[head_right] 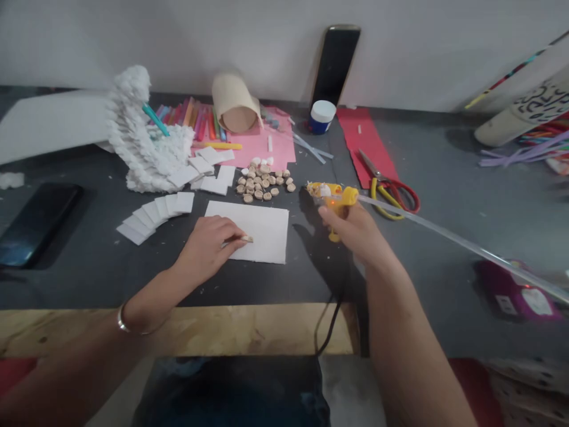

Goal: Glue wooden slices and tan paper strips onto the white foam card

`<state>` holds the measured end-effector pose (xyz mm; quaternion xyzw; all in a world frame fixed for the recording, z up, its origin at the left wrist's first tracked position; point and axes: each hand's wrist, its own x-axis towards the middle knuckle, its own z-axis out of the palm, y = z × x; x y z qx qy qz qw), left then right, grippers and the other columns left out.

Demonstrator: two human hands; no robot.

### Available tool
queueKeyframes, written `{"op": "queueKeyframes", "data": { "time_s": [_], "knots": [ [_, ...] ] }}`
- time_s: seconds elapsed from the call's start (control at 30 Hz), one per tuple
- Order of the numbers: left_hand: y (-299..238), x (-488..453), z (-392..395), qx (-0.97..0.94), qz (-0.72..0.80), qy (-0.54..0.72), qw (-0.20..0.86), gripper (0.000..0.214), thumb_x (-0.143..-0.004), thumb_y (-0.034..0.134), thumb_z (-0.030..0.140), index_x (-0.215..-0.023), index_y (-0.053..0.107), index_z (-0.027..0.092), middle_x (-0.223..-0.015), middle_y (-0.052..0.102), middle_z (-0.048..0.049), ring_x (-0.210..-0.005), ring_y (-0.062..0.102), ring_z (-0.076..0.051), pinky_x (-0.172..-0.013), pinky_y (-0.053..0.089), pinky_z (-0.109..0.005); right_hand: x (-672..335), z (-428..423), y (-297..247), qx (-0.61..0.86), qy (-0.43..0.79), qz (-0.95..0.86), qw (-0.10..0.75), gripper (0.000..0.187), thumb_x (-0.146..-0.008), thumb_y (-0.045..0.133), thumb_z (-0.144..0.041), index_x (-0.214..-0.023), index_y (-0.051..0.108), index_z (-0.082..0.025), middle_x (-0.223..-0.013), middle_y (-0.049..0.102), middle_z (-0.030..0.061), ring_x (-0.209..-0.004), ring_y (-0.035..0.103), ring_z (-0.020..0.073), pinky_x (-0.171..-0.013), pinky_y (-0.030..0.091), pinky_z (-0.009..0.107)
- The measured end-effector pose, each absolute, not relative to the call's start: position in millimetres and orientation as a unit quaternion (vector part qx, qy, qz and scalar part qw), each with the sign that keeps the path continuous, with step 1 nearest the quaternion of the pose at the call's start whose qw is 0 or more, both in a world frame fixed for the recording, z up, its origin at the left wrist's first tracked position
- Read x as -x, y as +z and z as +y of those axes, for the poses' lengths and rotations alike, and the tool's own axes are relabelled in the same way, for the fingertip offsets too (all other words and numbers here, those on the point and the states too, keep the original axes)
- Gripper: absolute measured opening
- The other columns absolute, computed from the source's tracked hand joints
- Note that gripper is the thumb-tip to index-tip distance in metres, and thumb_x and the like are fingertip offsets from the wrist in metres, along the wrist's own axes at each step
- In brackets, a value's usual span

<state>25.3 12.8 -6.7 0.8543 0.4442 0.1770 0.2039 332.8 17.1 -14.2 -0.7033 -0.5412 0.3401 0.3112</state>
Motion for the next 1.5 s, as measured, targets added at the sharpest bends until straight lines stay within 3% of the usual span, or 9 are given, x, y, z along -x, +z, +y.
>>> {"op": "queueKeyframes", "data": {
  "time_s": [0.2,0.43,0.63,0.77,0.83,1.0,1.13,1.33,1.5],
  "knots": [
    [-8,-27,12,-0.865,0.448,0.173,0.145,0.016,-0.093,0.056,0.03,-0.086,0.066,0.019,-0.089,0.07,-0.0032,-0.087,0.06,-0.02,-0.079,0.036,-0.035,-337,19,-14,0.665,0.351,-0.552,0.361,0.036,-0.082,0.063,-0.05,-0.099,0.066,-0.018,-0.093,0.07,0.0049,-0.079,0.062,0.0186,-0.064,0.047,0.027],
    [-9,-27,15,-0.857,0.455,0.187,0.152,0.007,-0.088,0.062,0.023,-0.086,0.067,0.018,-0.086,0.07,-0.004,-0.087,0.061,-0.021,-0.079,0.04,-0.035,-346,12,-5,0.735,0.233,-0.605,0.199,0.04,-0.084,0.054,-0.055,-0.086,0.066,-0.017,-0.079,0.068,0.0053,-0.067,0.06,0.0179,-0.059,0.04,0.028],
    [-6,-25,17,-0.8,0.481,0.279,0.226,0.004,-0.084,0.064,0.02,-0.083,0.067,0.018,-0.086,0.07,-0.004,-0.082,0.061,-0.019,-0.077,0.043,-0.033,-349,3,18,0.764,0.227,-0.593,0.118,0.046,-0.087,0.048,-0.055,-0.071,0.067,-0.017,-0.058,0.062,0.0034,-0.05,0.055,0.0149,-0.053,0.037,0.029],
    [-7,-26,16,-0.686,0.501,0.385,0.361,0.012,-0.081,0.066,0.03,-0.083,0.069,0.018,-0.082,0.069,-0.0024,-0.074,0.06,-0.016,-0.071,0.045,-0.029,-319,-6,34,0.706,0.223,-0.64,0.207,0.029,-0.087,0.054,-0.043,-0.082,0.069,-0.019,-0.065,0.066,0.0032,-0.057,0.059,0.0145,-0.055,0.038,0.027],
    [-7,-28,15,-0.607,0.488,0.432,0.455,0.021,-0.077,0.071,0.037,-0.085,0.07,0.018,-0.082,0.07,-0.0025,-0.073,0.06,-0.014,-0.07,0.046,-0.027,-289,-9,36,0.621,0.325,-0.663,0.261,0.025,-0.088,0.055,-0.041,-0.089,0.069,-0.02,-0.073,0.069,0.0034,-0.061,0.062,0.0134,-0.057,0.043,0.026],
    [2,-33,11,-0.461,0.426,0.499,0.598,0.032,-0.062,0.084,0.04,-0.077,0.07,0.016,-0.07,0.066,0.0007,-0.062,0.055,-0.009,-0.064,0.045,-0.021,-217,-6,21,0.418,0.631,-0.567,0.325,0.027,-0.085,0.061,-0.044,-0.085,0.063,-0.017,-0.085,0.069,0.0056,-0.066,0.065,0.0121,-0.05,0.045,0.022],
    [5,-36,7,-0.417,0.401,0.506,0.639,0.031,-0.059,0.087,0.037,-0.073,0.07,0.016,-0.067,0.065,0.0021,-0.06,0.055,-0.007,-0.063,0.046,-0.02,-200,-2,4,0.342,0.723,-0.463,0.381,0.035,-0.08,0.069,-0.049,-0.085,0.062,-0.016,-0.084,0.067,0.0029,-0.065,0.063,0.009,-0.053,0.046,0.02],
    [1,-37,5,-0.425,0.398,0.5,0.641,0.025,-0.064,0.085,0.034,-0.076,0.071,0.017,-0.071,0.069,0.0014,-0.066,0.06,-0.008,-0.068,0.048,-0.02,-197,-5,-4,0.326,0.737,-0.42,0.419,0.036,-0.079,0.072,-0.049,-0.077,0.061,-0.014,-0.066,0.059,-0.0027,-0.051,0.05,0.0038,-0.044,0.035,0.016],
    [4,-40,2,-0.447,0.388,0.482,0.646,0.022,-0.069,0.082,0.033,-0.077,0.071,0.017,-0.068,0.069,0.0009,-0.064,0.062,-0.009,-0.068,0.049,-0.021,-194,-7,-5,0.312,0.75,-0.388,0.436,0.04,-0.077,0.072,-0.051,-0.072,0.058,-0.014,-0.064,0.057,-0.0029,-0.049,0.045,0.003,-0.042,0.03,0.017]
  ]
}}
